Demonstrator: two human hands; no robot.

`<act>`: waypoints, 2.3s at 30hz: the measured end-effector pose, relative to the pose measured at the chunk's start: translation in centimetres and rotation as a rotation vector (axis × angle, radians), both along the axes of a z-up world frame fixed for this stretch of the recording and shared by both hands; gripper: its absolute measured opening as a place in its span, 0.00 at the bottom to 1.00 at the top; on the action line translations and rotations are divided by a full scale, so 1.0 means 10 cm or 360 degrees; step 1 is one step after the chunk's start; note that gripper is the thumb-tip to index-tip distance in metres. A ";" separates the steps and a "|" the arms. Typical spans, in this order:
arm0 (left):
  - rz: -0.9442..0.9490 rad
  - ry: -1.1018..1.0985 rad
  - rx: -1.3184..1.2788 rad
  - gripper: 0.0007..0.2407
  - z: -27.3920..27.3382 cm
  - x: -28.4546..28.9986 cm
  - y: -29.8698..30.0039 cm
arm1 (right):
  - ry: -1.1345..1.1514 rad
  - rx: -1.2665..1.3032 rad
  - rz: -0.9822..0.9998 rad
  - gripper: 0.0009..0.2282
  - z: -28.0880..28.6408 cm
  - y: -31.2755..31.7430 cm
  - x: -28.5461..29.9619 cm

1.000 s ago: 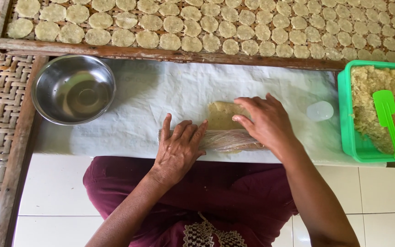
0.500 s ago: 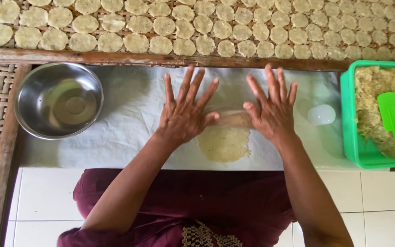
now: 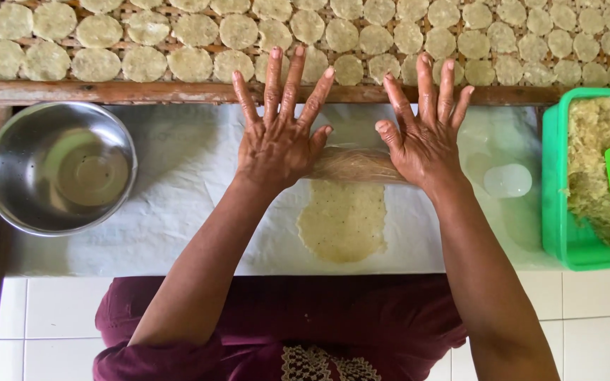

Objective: Flattening dough with a rolling pin and cutting out small circles using a circular mold.

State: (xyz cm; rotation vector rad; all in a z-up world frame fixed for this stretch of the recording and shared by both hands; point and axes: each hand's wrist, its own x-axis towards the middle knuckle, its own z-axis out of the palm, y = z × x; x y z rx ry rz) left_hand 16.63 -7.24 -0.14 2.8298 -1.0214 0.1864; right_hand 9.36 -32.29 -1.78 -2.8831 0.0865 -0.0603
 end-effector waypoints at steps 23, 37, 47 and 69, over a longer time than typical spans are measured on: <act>-0.0055 0.0031 -0.0170 0.29 -0.14 -1.10 0.43 | -0.0111 0.0095 0.0008 0.35 -0.04 0.37 -0.97; 0.0116 0.0080 -0.0013 0.31 -0.03 -0.28 0.10 | 0.0087 -0.0025 -0.0092 0.33 -0.06 0.12 -0.19; 0.0048 0.0102 -0.0050 0.32 -0.09 -1.30 0.48 | -0.0147 -0.0029 0.0061 0.37 0.05 0.53 -1.20; -0.0073 -0.0330 -0.0141 0.30 -0.23 0.15 0.15 | 0.0101 -0.0073 -0.0106 0.33 -0.12 0.06 -0.05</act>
